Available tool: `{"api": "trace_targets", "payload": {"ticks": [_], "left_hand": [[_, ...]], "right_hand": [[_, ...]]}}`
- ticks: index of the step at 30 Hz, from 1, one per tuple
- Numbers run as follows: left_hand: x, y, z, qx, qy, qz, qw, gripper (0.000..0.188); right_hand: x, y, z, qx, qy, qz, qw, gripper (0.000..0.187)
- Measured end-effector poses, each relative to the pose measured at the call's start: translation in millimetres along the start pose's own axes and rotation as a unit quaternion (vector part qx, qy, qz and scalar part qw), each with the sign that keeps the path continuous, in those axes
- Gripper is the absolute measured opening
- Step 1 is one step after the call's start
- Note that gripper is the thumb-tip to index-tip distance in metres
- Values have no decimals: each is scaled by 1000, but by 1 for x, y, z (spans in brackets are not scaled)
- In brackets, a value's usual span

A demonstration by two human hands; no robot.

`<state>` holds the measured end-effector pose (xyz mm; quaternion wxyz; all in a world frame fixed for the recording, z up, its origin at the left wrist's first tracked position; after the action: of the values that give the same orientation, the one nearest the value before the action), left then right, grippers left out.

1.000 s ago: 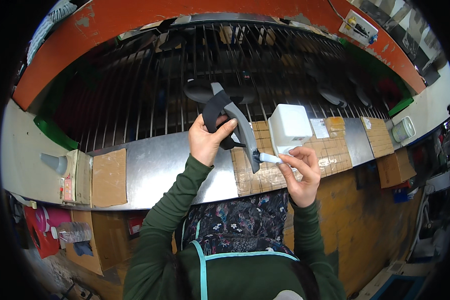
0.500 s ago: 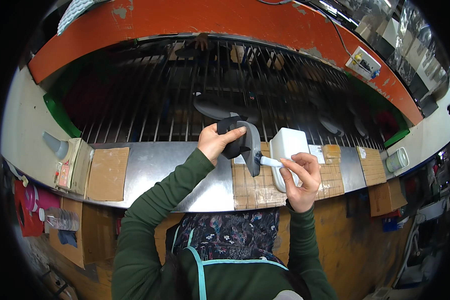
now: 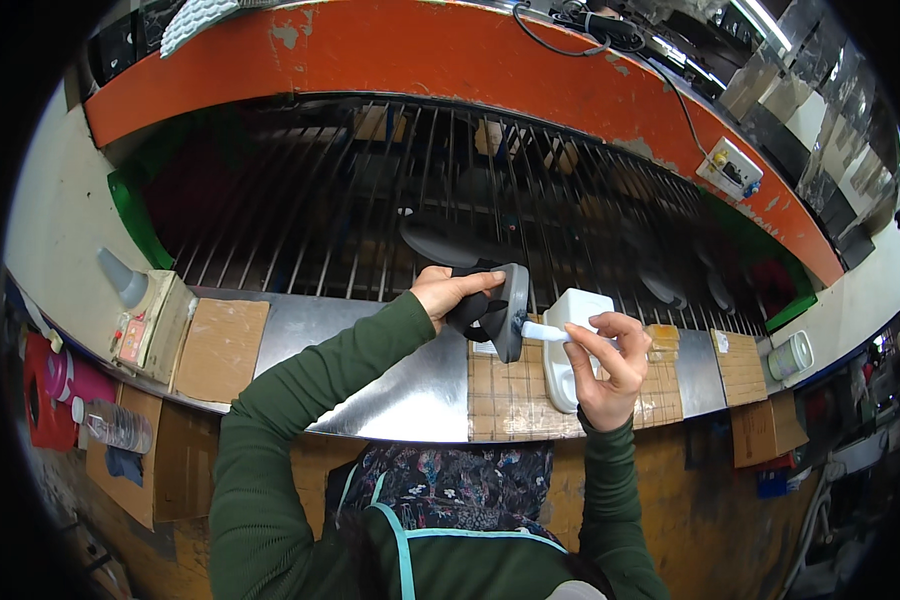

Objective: The person paints the sole of a grey slipper with a white substance using a small brush. They repeatedly dip the brush into a white container and apply the substance to the slipper's sole, then place the slipper on a metal rack.

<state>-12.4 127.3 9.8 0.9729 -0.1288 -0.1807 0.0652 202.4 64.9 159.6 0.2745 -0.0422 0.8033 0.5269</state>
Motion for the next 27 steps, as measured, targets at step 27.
{"api": "trace_targets", "payload": {"ticks": [27], "left_hand": [[-1,-17,-5,-148,-112,-44,982,36]], "right_hand": [[11,29,-4,-100,41,-65,992,31]]}}
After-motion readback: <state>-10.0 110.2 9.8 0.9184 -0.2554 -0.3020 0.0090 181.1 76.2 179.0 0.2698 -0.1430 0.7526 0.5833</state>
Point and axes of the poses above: each hand's wrist, its own y-axis towards the middle knuckle, its own x-axis out of the palm, z = x × y, the point moved 10 cm from there along y, towards the middle knuckle, and after that the axes turned 1 degree about y, right-handed, at the moved point
